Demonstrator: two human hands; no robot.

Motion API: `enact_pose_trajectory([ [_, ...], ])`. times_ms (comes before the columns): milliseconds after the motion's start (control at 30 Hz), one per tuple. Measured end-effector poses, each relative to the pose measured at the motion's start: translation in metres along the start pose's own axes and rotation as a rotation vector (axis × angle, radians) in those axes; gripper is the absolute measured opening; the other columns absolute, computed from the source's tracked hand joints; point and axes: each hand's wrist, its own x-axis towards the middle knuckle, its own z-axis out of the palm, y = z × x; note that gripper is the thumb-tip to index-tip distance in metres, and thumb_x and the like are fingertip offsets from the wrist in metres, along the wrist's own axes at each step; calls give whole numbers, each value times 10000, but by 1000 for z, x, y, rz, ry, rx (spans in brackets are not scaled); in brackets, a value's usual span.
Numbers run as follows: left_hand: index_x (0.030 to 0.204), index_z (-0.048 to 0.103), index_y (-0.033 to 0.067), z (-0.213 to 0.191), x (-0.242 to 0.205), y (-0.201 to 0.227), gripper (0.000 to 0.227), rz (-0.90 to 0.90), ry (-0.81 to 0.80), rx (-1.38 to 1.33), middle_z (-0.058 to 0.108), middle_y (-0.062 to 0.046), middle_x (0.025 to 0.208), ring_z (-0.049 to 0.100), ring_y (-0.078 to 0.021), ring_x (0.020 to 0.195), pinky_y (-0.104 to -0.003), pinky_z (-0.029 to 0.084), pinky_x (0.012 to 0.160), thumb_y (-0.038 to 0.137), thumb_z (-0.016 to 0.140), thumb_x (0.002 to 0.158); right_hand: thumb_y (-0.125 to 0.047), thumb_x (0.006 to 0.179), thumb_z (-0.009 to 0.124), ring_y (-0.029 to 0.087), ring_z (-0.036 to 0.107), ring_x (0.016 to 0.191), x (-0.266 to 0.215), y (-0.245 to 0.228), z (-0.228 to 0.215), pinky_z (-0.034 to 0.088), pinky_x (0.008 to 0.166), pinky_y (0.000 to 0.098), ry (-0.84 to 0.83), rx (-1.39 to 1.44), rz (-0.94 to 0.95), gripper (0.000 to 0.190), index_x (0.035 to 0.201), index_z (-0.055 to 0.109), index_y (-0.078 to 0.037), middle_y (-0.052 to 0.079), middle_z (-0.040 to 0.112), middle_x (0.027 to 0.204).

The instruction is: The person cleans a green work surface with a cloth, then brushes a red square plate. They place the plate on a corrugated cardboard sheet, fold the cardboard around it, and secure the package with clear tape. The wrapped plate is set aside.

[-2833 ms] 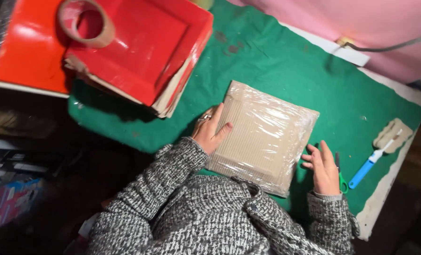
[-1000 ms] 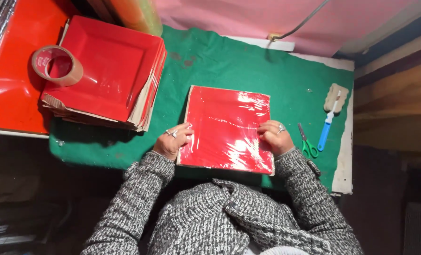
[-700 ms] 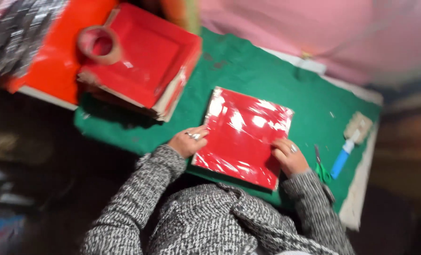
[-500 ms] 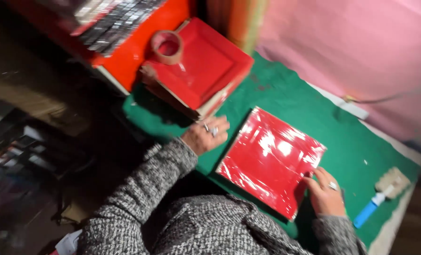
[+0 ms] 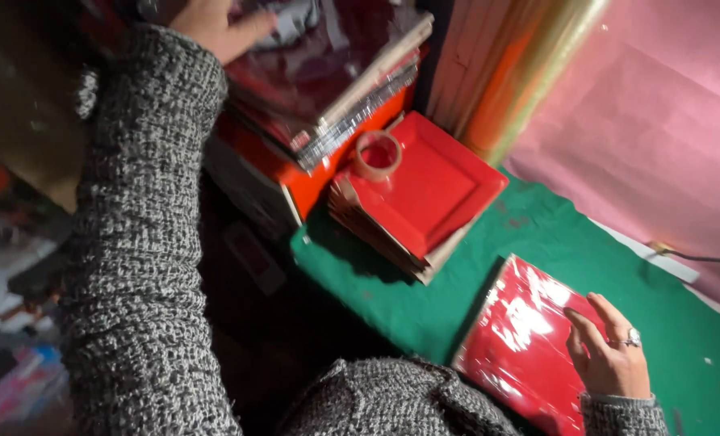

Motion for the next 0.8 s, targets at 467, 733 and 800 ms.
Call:
enact_pose_trajectory([
  [467,1243,730,100,-38,34,-6,325,-119,-524,-97,704,-75,833,655,-238,690,-384,479,618,301,644,1002,-112,769,754,350,651,1163,92,-132,47,590,885,444,-94,18,123,436,1193,711,-202,138,539,1453],
  [733,1131,637,54,50,-77,183,306,203,-615,-489,669,-129,799,682,-309,689,-441,552,622,258,678,907,-98,852,756,345,667,1117,69,-113,40,572,925,446,50,-47,248,343,1189,729,-155,147,613,1389],
  [800,1103,613,43,98,-91,243,309,292,-643,-606,660,-142,790,688,-327,689,-455,571,622,248,686,884,-110,874,757,341,673,1116,46,-89,26,569,935,436,70,-65,361,347,1218,720,-130,159,626,1389],
])
